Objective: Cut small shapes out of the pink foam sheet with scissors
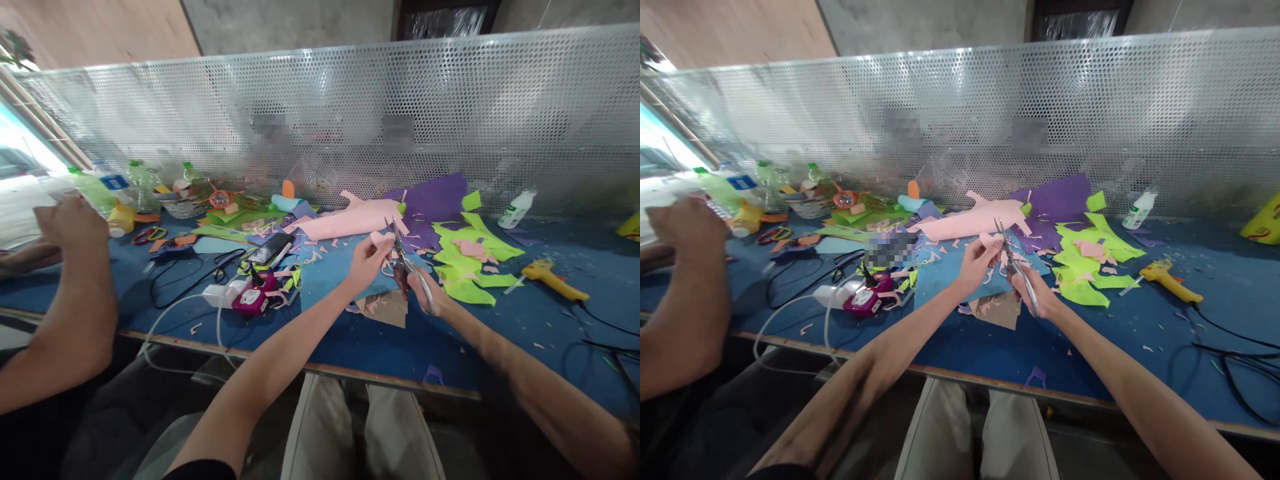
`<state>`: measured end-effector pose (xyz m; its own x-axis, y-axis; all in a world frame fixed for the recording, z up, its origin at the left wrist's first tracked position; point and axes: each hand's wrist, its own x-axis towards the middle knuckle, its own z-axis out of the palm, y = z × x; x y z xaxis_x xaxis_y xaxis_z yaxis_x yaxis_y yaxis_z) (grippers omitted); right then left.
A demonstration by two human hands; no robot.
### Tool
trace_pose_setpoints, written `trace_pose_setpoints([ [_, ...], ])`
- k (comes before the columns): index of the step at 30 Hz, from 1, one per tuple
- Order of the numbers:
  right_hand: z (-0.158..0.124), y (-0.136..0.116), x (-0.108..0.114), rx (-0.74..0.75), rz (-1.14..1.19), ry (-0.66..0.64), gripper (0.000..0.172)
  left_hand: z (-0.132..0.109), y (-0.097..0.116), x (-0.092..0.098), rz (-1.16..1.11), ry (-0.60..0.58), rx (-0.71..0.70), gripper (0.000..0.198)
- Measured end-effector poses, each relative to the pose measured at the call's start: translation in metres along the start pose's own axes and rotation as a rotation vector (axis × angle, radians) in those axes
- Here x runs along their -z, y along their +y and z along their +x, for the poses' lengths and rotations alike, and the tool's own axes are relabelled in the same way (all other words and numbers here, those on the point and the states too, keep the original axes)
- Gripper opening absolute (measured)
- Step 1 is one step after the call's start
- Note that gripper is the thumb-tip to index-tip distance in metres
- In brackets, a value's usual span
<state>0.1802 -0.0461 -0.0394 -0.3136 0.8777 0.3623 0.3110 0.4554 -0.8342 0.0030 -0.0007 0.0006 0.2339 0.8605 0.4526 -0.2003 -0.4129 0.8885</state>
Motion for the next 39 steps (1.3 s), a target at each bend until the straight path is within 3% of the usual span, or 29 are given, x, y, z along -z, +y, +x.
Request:
trace_pose_setpoints([
  [16, 0.0010, -0.0021, 0.0006, -0.003, -0.010, 0.033, 0.061, -0.0001, -0.0021, 0.0015, 0.014, -0.035, -0.002, 0.047],
  [23, 0.0009, -0.0058, 0.0007, -0.014, -0.012, 0.053, 0.057, 0.0008, 0.0008, 0.0011, 0.027, 0.029, -0.008, 0.047],
  [33, 0.0013, -0.0027, 0.0041, -0.001, -0.016, -0.017, 0.053, 0.0051, -0.0018, 0.0053, 0.024, 0.073, -0.022, 0.044],
  [39, 0.0022, -0.0078, 0.0023, -0.009, 0.037, -0.016, 0.057, 0.0028, -0.0011, 0.0060, 0.086, 0.041, -0.054, 0.043],
])
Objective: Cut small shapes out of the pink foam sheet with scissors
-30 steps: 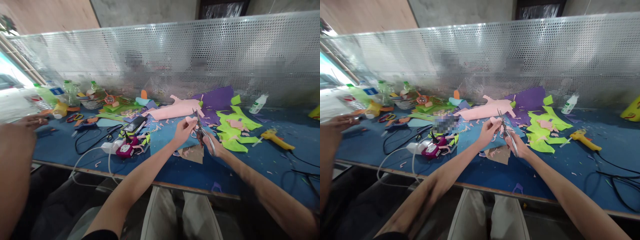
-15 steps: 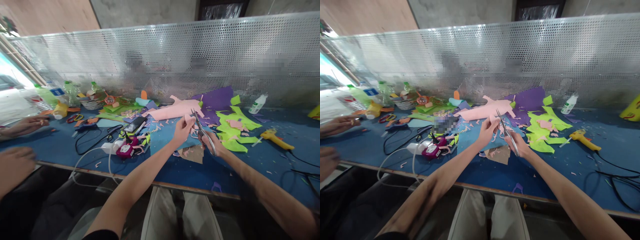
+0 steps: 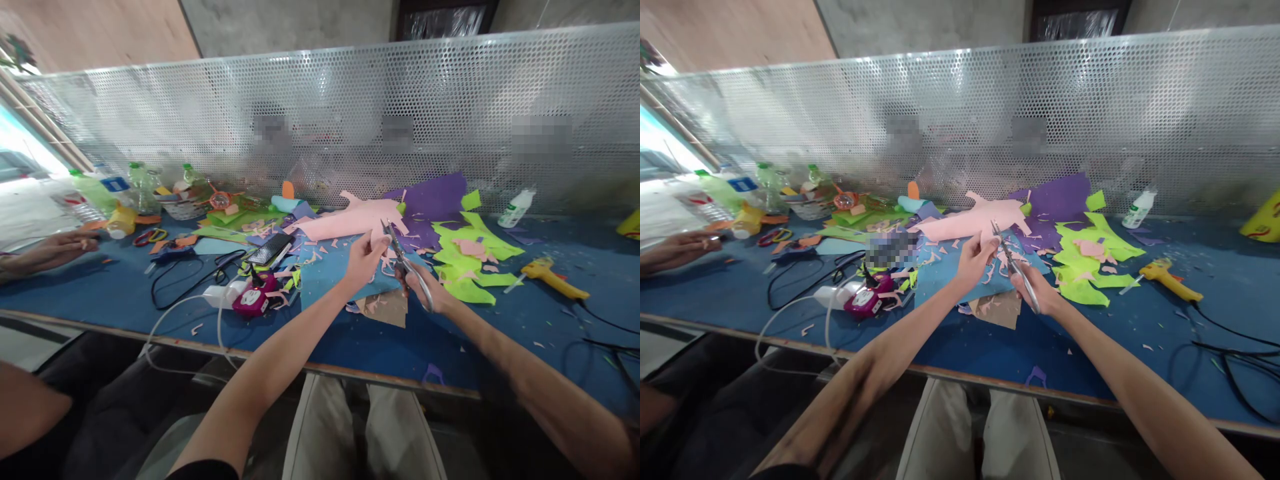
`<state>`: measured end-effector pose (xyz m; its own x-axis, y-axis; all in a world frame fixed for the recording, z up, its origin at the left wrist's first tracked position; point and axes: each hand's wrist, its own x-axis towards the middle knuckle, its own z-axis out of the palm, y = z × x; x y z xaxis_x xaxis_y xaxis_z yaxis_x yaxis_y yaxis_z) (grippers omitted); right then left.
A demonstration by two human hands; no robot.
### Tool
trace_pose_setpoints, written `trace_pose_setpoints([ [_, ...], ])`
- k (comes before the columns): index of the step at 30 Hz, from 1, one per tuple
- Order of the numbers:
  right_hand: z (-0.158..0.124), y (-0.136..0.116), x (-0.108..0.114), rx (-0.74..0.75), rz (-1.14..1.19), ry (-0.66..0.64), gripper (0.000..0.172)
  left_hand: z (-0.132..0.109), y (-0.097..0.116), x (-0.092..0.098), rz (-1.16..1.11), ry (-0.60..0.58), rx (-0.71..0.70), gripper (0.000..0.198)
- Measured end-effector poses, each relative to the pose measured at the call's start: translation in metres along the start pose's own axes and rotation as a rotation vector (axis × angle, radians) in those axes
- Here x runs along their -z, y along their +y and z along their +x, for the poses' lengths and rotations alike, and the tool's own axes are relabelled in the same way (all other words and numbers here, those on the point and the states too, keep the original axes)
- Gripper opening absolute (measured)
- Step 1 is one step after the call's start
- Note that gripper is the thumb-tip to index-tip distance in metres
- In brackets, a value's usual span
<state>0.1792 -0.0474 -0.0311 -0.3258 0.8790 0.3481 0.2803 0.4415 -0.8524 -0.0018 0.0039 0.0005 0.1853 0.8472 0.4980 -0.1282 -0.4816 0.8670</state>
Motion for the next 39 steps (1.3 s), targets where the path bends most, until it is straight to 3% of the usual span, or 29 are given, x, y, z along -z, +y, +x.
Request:
trace_pose_setpoints([
  [14, -0.0004, -0.0010, 0.0042, -0.006, -0.063, 0.029, 0.052, 0.0052, -0.0004, -0.0001, -0.125, 0.044, 0.082, 0.046],
  [26, 0.0007, -0.0015, 0.0015, -0.012, -0.012, 0.051, 0.053, 0.0027, 0.0030, 0.0020, -0.011, -0.023, 0.027, 0.047],
  [39, -0.0007, 0.0036, 0.0049, -0.025, -0.070, 0.033, 0.048, 0.0073, -0.0050, 0.0020, -0.100, 0.072, 0.071, 0.039],
])
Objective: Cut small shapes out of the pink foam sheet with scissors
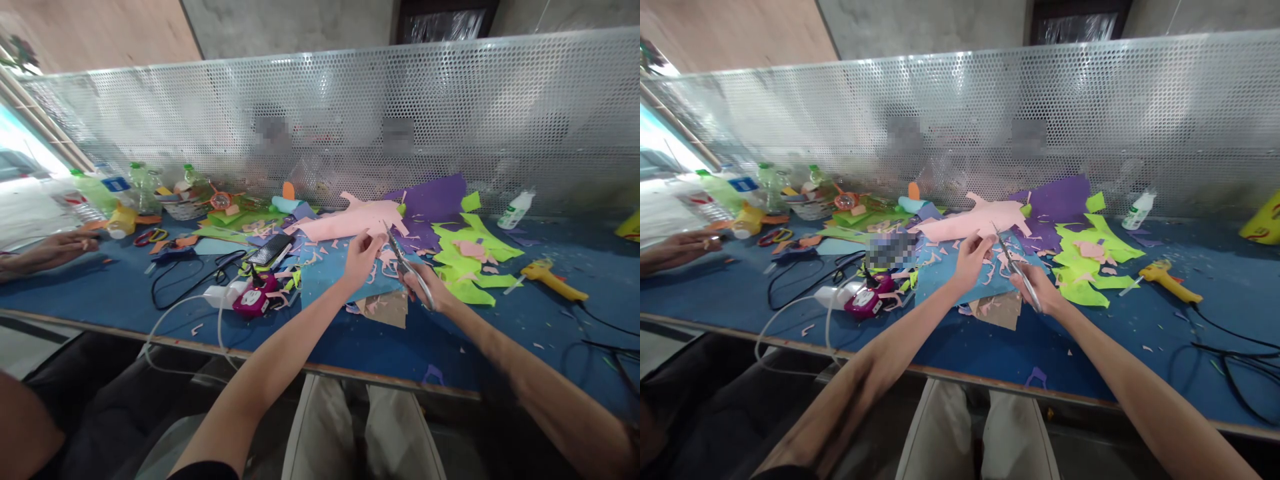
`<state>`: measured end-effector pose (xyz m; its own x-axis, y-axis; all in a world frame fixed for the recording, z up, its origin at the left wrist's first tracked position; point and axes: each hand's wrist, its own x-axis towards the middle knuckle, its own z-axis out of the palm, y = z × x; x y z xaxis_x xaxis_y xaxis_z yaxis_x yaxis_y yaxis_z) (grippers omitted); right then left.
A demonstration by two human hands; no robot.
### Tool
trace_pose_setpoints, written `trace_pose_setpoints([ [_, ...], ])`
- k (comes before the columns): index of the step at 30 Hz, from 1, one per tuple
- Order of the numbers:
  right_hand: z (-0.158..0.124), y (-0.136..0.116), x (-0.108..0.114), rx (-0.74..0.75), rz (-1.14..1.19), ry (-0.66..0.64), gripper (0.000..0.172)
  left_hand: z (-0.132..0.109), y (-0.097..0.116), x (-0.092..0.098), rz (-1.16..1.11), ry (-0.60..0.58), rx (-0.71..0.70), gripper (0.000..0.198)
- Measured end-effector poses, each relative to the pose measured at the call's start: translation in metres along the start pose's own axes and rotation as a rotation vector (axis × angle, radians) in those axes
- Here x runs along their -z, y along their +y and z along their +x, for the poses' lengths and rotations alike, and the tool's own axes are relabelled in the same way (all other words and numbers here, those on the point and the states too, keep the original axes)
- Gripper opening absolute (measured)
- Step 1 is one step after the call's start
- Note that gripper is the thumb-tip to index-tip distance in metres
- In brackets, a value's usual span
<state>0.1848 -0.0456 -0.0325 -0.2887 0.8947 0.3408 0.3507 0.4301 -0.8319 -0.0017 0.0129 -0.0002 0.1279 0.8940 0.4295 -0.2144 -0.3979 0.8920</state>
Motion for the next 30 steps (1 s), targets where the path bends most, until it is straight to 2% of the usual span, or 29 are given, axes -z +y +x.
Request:
trace_pose_setpoints([
  [9, 0.000, -0.004, 0.001, 0.056, 0.023, -0.053, 0.052, -0.003, 0.007, 0.000, 0.119, -0.036, -0.079, 0.042],
  [15, 0.000, -0.006, -0.002, 0.002, 0.084, -0.051, 0.059, -0.004, 0.008, -0.001, 0.080, -0.059, -0.096, 0.040],
  [20, -0.001, 0.000, 0.000, 0.006, 0.083, -0.069, 0.058, -0.001, 0.003, -0.001, 0.042, -0.049, -0.080, 0.038],
  [24, -0.002, 0.001, 0.003, 0.008, 0.037, -0.059, 0.055, 0.000, 0.004, 0.001, 0.056, -0.047, -0.063, 0.039],
  [30, 0.002, -0.001, 0.009, 0.102, -0.102, -0.044, 0.054, -0.001, 0.008, 0.003, 0.120, -0.069, -0.083, 0.037],
])
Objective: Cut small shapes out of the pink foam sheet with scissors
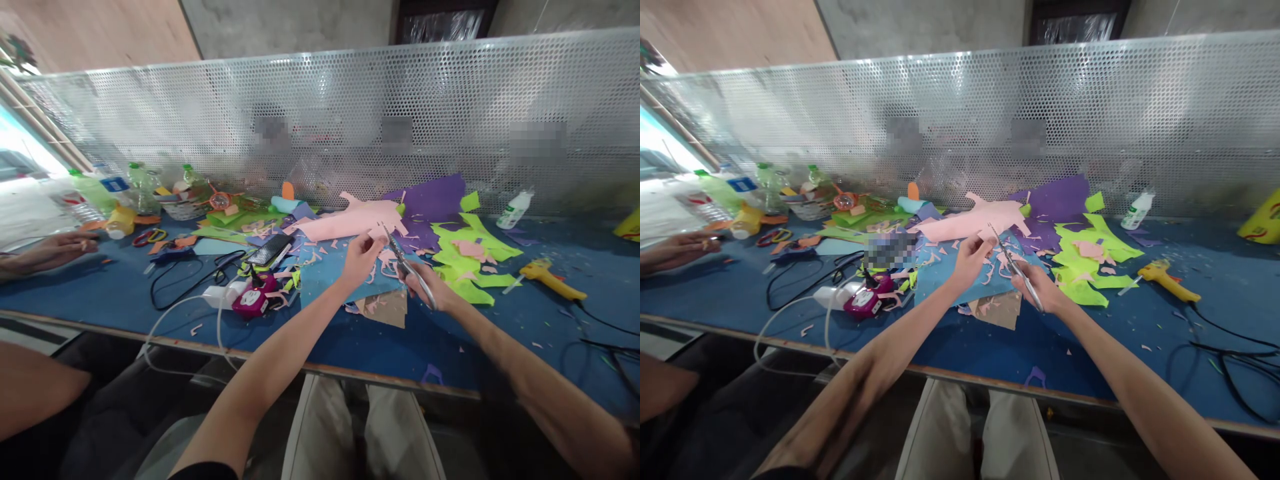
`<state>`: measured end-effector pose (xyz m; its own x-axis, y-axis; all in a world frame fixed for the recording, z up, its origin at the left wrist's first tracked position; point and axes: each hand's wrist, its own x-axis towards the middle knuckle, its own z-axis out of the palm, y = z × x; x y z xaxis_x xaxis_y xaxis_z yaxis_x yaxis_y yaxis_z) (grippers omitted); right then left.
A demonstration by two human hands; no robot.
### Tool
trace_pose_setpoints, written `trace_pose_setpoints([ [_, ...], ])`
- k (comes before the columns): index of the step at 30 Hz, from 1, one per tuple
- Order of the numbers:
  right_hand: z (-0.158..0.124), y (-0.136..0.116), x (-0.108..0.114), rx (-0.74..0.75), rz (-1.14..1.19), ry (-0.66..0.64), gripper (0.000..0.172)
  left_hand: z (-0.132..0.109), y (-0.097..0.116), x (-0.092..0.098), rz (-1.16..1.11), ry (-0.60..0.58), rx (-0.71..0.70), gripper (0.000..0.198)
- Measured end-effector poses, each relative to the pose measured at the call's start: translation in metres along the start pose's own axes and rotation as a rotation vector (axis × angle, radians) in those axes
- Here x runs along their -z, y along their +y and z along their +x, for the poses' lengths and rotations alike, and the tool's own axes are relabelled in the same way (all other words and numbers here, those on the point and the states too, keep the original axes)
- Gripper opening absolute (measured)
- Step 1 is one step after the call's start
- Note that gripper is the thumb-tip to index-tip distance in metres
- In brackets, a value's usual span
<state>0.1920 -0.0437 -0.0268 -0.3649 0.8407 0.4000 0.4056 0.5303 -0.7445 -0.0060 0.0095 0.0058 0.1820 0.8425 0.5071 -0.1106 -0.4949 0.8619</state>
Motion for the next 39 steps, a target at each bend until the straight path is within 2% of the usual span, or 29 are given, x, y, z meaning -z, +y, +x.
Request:
trace_pose_setpoints([
  [13, 0.001, -0.012, 0.006, -0.067, -0.074, 0.015, 0.044, -0.002, 0.006, 0.002, 0.098, -0.011, -0.022, 0.033],
  [26, 0.001, -0.011, 0.008, -0.091, -0.085, 0.033, 0.038, 0.000, 0.003, 0.002, 0.153, 0.013, 0.005, 0.033],
  [39, 0.001, -0.008, 0.006, -0.076, -0.042, 0.024, 0.042, -0.006, 0.002, -0.003, 0.106, -0.033, -0.010, 0.030],
])
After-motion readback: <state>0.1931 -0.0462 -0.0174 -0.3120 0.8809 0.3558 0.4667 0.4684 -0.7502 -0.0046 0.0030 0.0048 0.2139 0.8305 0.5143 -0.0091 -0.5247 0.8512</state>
